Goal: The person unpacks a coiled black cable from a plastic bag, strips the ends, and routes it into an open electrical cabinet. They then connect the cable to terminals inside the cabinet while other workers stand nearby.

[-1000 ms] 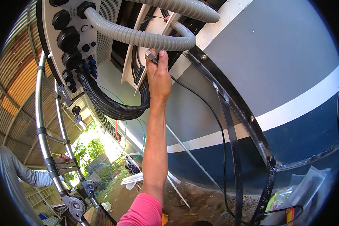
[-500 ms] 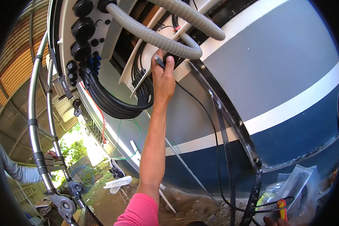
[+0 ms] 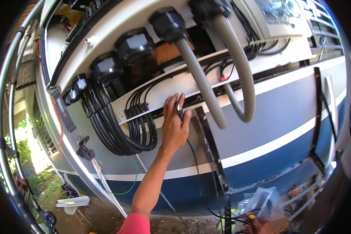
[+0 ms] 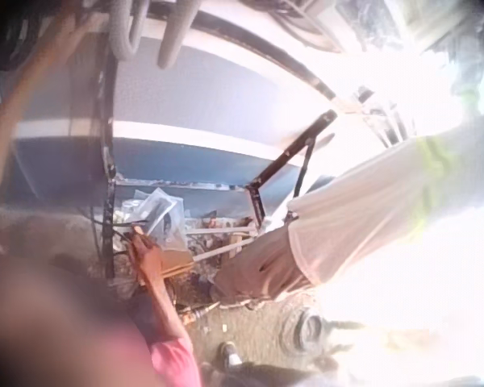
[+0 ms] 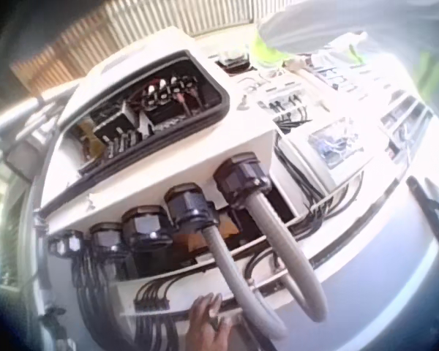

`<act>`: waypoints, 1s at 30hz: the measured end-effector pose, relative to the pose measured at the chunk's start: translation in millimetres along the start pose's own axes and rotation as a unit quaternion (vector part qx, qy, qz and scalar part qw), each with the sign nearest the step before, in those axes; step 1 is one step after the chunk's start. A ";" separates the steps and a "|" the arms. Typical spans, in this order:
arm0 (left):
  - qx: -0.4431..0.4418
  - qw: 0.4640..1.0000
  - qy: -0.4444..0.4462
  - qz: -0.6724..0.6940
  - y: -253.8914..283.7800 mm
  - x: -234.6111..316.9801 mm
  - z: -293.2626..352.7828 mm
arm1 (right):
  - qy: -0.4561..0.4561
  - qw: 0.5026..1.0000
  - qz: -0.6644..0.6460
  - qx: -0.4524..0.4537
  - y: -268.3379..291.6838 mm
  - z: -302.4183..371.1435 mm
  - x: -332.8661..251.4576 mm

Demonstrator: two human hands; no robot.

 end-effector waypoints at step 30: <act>-0.099 0.405 0.563 0.714 113.3 188.5 0.8 | -0.443 0.851 -0.275 -0.066 120.1 -75.3 -197.5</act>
Point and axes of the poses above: each hand's wrist, its own z-axis away from the middle knuckle, its own y-axis out of the back of the hand, x = y × z, the point moved 7 cm from there along -z, towards the middle knuckle, and after that the axes turned 13 degrees about y, right-handed, at the moved point
